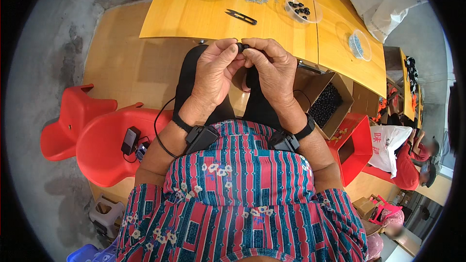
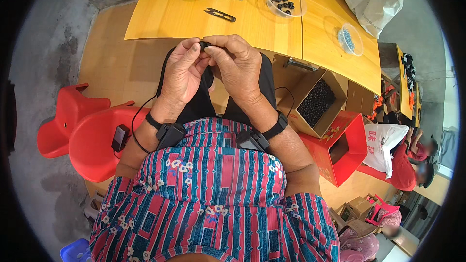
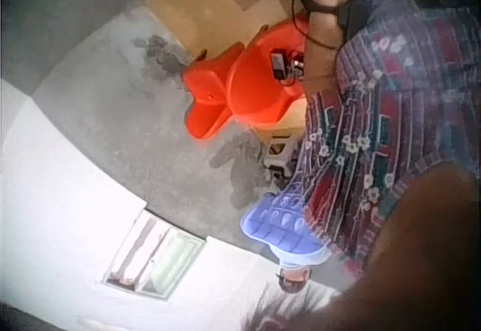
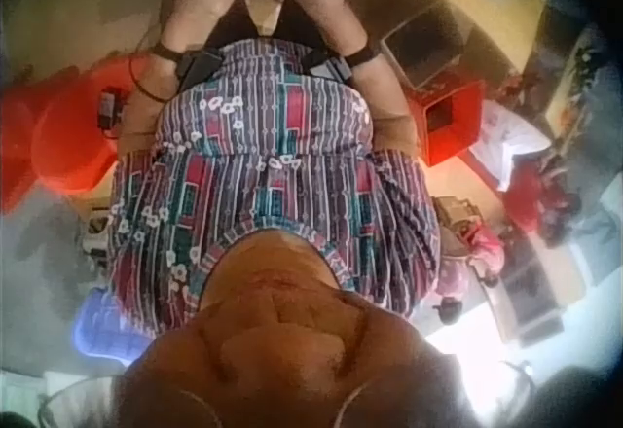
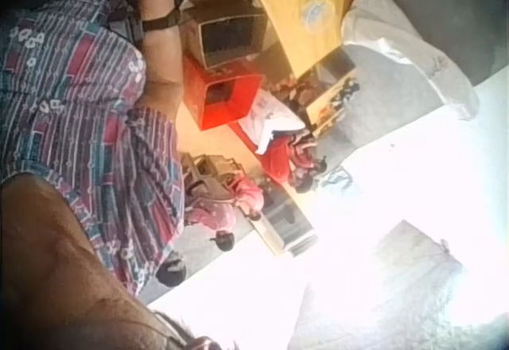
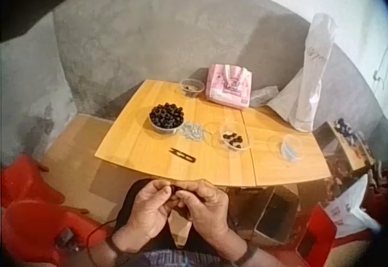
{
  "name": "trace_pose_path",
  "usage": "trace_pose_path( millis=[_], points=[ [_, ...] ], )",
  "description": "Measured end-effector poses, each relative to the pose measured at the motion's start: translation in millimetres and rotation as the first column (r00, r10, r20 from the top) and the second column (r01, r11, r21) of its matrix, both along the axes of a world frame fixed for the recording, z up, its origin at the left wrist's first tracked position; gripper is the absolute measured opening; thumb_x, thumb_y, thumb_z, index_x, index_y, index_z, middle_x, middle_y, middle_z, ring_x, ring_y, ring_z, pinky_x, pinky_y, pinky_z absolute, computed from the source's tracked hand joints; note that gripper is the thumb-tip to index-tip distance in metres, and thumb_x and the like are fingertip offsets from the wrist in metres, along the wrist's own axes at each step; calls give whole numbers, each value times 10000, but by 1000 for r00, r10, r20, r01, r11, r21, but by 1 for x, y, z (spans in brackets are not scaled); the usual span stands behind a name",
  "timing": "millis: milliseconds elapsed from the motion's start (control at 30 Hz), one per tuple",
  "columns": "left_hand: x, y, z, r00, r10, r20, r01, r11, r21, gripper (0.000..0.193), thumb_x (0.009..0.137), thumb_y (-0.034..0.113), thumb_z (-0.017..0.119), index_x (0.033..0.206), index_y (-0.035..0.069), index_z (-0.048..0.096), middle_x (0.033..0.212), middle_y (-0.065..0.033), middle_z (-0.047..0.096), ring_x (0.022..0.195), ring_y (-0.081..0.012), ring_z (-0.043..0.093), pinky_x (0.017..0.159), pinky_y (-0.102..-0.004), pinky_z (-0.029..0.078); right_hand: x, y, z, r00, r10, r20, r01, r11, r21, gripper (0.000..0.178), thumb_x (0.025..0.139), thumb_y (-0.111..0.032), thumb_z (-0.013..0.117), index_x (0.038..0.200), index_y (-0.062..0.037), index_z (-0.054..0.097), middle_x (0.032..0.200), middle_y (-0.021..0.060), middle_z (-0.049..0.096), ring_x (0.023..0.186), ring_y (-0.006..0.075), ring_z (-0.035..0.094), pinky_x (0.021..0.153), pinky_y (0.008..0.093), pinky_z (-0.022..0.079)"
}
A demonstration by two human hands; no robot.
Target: The person assembles small plastic shells and metal clips by hand at a work surface, picking up components from plastic bins and fitting them together.
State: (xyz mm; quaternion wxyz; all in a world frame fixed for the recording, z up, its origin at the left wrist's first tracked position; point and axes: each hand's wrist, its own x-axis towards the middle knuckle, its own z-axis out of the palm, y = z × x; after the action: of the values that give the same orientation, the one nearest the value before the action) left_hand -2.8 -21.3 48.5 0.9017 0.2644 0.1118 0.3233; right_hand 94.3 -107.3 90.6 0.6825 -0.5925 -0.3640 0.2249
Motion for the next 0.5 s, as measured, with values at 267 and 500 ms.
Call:
trace_pose_path(
  millis=[267,500],
  points=[
    [0,1,1,1000,-19,-11,19,1000,-4,118,902,86,563,1011,40,568,910,-61,622,821,-130,621,774,-239,532,6,1,0,941,-28,338,32,999,-7,144,795,53,629,927,10,665,771,42,592,622,70,567,570,185,451],
    [-2,2,-2,1000,-31,-4,31,999,-23,148,874,93,611,1006,27,593,909,-43,628,788,-107,623,743,-220,536,8,2,-2,921,-55,387,50,998,24,143,752,30,661,881,-29,681,702,43,596,585,92,585,535,204,464]
  ],
)
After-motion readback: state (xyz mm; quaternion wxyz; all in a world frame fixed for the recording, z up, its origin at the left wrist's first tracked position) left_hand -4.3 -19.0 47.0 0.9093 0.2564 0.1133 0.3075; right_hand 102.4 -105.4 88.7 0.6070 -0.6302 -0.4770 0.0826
